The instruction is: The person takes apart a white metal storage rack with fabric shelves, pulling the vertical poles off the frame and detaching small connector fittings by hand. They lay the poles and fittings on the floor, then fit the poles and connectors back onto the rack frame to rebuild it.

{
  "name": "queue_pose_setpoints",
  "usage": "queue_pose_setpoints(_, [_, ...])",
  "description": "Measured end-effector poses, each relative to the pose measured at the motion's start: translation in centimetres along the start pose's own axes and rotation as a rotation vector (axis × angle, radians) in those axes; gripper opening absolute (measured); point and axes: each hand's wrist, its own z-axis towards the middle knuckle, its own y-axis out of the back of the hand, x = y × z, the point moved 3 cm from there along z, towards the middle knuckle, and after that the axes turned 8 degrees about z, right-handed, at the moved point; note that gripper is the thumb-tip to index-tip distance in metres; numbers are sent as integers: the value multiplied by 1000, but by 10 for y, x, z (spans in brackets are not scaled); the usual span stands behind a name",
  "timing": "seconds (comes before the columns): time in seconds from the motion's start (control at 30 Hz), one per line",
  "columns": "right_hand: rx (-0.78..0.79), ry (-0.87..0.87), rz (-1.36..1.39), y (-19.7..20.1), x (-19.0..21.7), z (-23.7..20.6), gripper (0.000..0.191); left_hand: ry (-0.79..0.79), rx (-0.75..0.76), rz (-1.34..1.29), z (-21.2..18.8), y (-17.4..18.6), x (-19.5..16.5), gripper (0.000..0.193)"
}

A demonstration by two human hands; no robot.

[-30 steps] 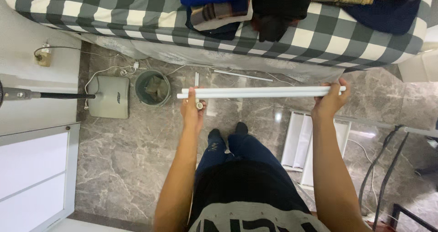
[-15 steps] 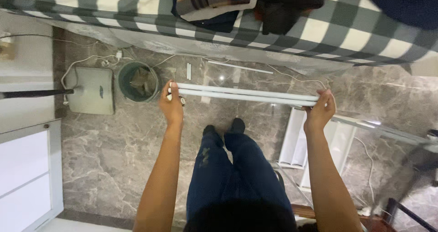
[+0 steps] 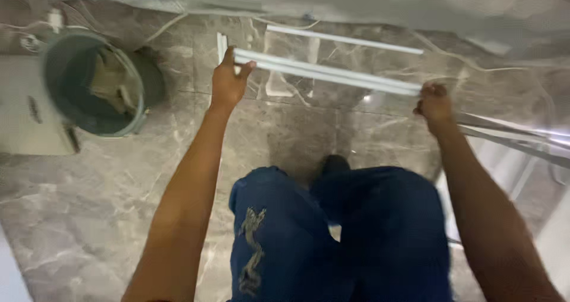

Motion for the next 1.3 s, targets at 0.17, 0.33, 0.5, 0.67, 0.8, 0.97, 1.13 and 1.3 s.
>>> queue_pose_setpoints(0.17, [52,37,162,-27,-60,87,21,-91,95,194,40,-76,18,59])
queue_pose_setpoints(0.33, [-136,246,-80,-26,-83,126,29,-39,115,133,56,-115,32,46])
queue_pose_setpoints(0.5, [-260,656,-712,-10,-89,150,45,-37,121,239,77,-138,50,32])
queue_pose_setpoints(0.67, [-245,575,-771,-5,-130,185,63,-66,30,225,98,-171,83,52])
queue_pose_setpoints(0.8, [-235,485,-471,-1,-160,200,82,-66,-80,1,101,-198,113,53])
queue_pose_setpoints(0.97, [-262,538,-476,-3,-184,188,88,112,-198,-300,97,-207,148,49])
queue_pose_setpoints(1.13, [-263,655,-793,-49,-201,148,91,124,-234,-317,95,-189,174,40])
queue_pose_setpoints(1.3, [16,558,-1118,-122,-201,110,76,-96,-512,-30,106,-142,161,47])
